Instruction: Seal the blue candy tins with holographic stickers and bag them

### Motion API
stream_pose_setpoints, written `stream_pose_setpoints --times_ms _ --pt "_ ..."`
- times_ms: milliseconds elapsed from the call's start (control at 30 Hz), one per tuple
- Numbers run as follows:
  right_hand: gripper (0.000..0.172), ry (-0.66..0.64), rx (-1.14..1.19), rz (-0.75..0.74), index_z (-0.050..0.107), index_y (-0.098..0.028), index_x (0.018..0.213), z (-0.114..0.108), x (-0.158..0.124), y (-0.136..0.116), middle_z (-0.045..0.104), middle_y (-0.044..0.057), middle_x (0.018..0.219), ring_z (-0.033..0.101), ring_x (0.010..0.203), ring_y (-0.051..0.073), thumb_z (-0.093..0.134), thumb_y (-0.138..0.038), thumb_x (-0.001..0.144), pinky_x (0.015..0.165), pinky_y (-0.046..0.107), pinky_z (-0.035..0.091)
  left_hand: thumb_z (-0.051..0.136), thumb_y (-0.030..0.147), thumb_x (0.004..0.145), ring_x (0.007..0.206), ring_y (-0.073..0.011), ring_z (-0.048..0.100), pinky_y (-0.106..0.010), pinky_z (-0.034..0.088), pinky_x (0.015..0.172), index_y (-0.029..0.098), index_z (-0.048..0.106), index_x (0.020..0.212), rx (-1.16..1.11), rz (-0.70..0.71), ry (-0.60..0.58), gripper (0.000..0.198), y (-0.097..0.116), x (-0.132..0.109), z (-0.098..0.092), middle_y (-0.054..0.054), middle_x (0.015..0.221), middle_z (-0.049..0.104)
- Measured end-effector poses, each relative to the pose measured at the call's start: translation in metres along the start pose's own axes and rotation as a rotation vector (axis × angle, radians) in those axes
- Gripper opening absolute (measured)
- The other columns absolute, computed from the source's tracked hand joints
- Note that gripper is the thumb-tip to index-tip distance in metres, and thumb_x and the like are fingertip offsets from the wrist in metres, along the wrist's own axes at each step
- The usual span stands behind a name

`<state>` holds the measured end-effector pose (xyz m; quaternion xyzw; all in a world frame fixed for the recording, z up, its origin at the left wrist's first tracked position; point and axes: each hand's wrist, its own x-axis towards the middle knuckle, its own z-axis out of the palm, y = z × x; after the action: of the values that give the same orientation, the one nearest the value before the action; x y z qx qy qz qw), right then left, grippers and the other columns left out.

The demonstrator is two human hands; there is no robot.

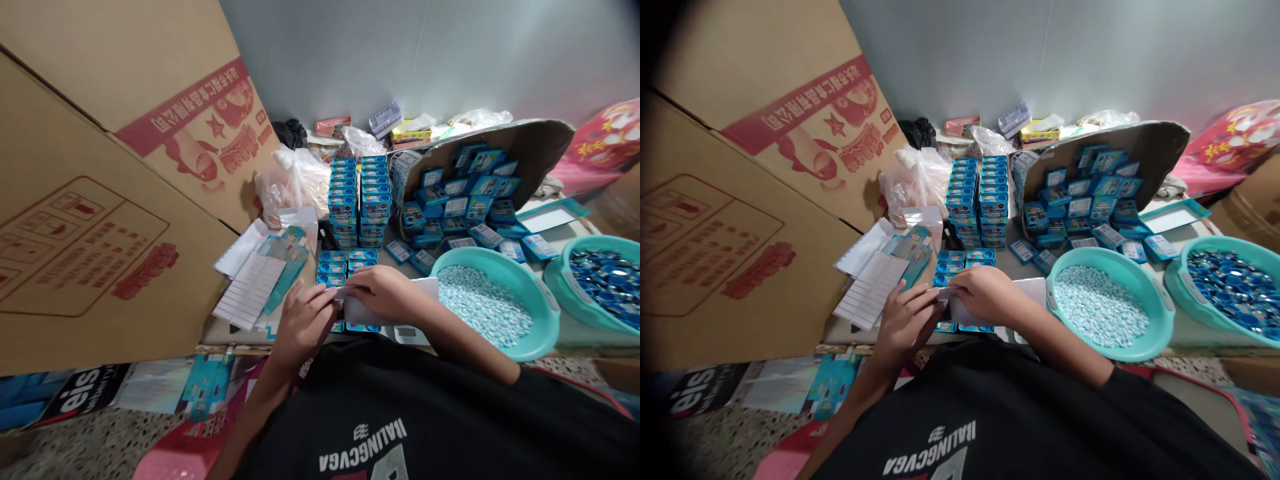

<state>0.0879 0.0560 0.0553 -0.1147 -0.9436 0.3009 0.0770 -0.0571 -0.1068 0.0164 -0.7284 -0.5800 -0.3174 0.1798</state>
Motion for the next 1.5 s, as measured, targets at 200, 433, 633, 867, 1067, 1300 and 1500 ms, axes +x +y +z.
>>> stream_pose_setpoints --times_ms 200,433,633,867,1067,1300,1500 --pt "0.020 0.254 -0.068 0.361 0.071 -0.021 0.081 -0.010 -0.018 0.055 0.071 0.005 0.079 0.059 0.068 0.018 0.054 -0.023 0.089 0.061 0.030 0.038 0.064 0.014 0.086 0.093 -0.0169 0.071 -0.035 0.055 0.091 0.021 0.066 0.095 -0.446 -0.526 0.267 0.011 0.000 -0.024 0.001 -0.003 0.095 0.075" --pt "0.020 0.786 -0.186 0.647 0.067 -0.024 0.085 0.004 -0.087 0.139 0.063 0.013 0.093 0.056 0.099 0.039 0.062 -0.043 0.081 0.080 0.058 0.044 0.079 0.042 0.071 0.070 -0.0153 0.068 -0.025 0.053 0.070 0.014 0.067 0.084 -0.624 -1.397 0.439 0.034 -0.026 -0.055 0.033 -0.003 0.074 0.072" --pt "0.028 0.539 0.198 0.274 0.066 -0.023 0.112 0.049 -0.036 0.071 0.067 0.011 0.106 0.063 0.095 0.026 0.054 -0.039 0.092 0.084 0.042 0.051 0.084 0.044 0.061 0.075 -0.0163 0.068 -0.028 0.053 0.075 0.014 0.066 0.084 -0.779 -1.467 0.374 0.041 -0.034 -0.058 0.057 -0.005 0.080 0.072" --pt "0.029 0.217 0.169 0.200 0.067 -0.021 0.112 0.110 0.033 0.039 0.072 0.004 0.095 0.064 0.085 0.017 0.064 -0.040 0.091 0.075 0.028 0.040 0.084 0.048 0.057 0.069 -0.0162 0.065 -0.028 0.051 0.071 0.014 0.065 0.082 -0.756 -1.480 0.257 0.046 -0.047 -0.057 0.076 -0.003 0.073 0.069" --pt "0.016 0.150 0.017 0.139 0.075 -0.022 0.090 0.116 0.034 0.050 0.069 0.004 0.088 0.060 0.089 0.018 0.065 -0.035 0.091 0.071 0.029 0.031 0.084 0.050 0.055 0.067 -0.0149 0.064 -0.026 0.051 0.067 0.013 0.064 0.080 -0.818 -1.519 0.227 0.049 -0.052 -0.061 0.086 -0.003 0.071 0.068" --pt "0.016 0.125 -0.020 0.097 0.077 -0.024 0.088 0.117 0.031 0.052 0.067 0.004 0.088 0.058 0.086 0.018 0.062 -0.029 0.092 0.070 0.030 0.028 0.084 0.049 0.052 0.064 -0.0167 0.066 -0.029 0.053 0.064 0.014 0.061 0.079 -0.923 -1.652 0.148 0.050 -0.053 -0.067 0.090 -0.003 0.069 0.067" --pt "0.020 0.106 0.013 -0.020 0.076 -0.022 0.087 0.111 0.031 0.053 0.067 0.005 0.090 0.060 0.087 0.017 0.057 -0.024 0.094 0.077 0.030 0.037 0.081 0.038 0.063 0.060 -0.0206 0.064 -0.034 0.052 0.059 0.014 0.063 0.087 -0.792 -1.688 0.002 0.039 -0.058 -0.079 0.094 -0.005 0.066 0.065"
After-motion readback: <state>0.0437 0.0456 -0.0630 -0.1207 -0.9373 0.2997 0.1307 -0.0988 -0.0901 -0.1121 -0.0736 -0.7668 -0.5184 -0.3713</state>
